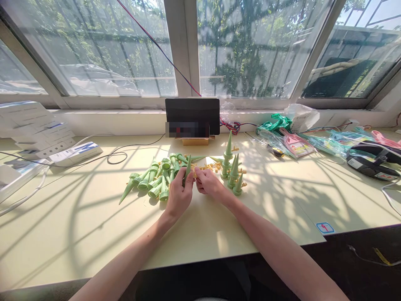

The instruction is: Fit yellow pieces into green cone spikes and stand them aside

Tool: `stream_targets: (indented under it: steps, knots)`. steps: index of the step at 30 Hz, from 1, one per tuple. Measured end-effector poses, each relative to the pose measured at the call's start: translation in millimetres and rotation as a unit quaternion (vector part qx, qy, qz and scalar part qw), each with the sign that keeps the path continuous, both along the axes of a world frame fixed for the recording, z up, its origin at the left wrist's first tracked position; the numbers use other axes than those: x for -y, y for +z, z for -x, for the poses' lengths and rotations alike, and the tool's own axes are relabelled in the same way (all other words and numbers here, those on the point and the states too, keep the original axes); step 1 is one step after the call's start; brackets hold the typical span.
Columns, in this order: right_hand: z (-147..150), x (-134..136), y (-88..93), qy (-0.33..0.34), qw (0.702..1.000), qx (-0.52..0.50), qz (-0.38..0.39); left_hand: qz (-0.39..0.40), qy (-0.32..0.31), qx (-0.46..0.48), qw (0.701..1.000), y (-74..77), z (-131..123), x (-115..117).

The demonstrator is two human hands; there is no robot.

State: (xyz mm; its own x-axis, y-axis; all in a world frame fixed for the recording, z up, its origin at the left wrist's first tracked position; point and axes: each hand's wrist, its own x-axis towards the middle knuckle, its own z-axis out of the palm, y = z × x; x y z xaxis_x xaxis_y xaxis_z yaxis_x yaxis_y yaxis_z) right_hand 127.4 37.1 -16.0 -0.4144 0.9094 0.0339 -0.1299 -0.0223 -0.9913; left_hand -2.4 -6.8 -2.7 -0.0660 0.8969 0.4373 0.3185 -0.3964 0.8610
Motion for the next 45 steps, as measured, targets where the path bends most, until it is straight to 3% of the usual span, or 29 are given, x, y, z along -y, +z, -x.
stream_targets:
  steps: [10, 14, 18, 23, 28, 33, 40, 45]
  knots:
    - [-1.4, -3.4, -4.3, 0.004, 1.0, 0.014, 0.003, 0.007, 0.007, -0.008, 1.0, -1.4, -0.7, 0.4]
    - [-0.7, -4.3, -8.5, -0.053, 0.993, 0.07, -0.08, 0.038, 0.006, 0.026, 0.999, -3.4, -3.3, -0.7]
    - [-1.8, -0.9, -6.3, -0.136, 0.96, 0.145, -0.197, 0.085, 0.003, 0.06, 0.995, -5.8, -4.5, -3.1]
    - [-4.2, 5.4, 2.1, -0.194, 0.949, 0.137, -0.208, 0.045, 0.004, 0.033, 0.998, -5.9, -5.7, -2.6]
    - [-3.6, 9.3, 4.8, -0.202, 0.943, 0.121, -0.235, 0.035, -0.028, 0.0, 0.999, -6.2, -7.6, -0.6]
    - [-1.7, 10.3, 3.2, -0.212, 0.929, 0.16, -0.259, 0.041, -0.056, 0.035, 0.997, -4.8, -9.2, 0.1]
    - [-2.0, 11.8, 3.2, -0.227, 0.923, 0.167, -0.263, 0.028, -0.033, -0.001, 0.999, -16.2, -9.8, -3.7]
    - [-4.9, 16.5, 10.4, -0.272, 0.882, 0.19, -0.335, -0.005, 0.003, -0.035, 0.999, -23.0, -11.3, -1.6]
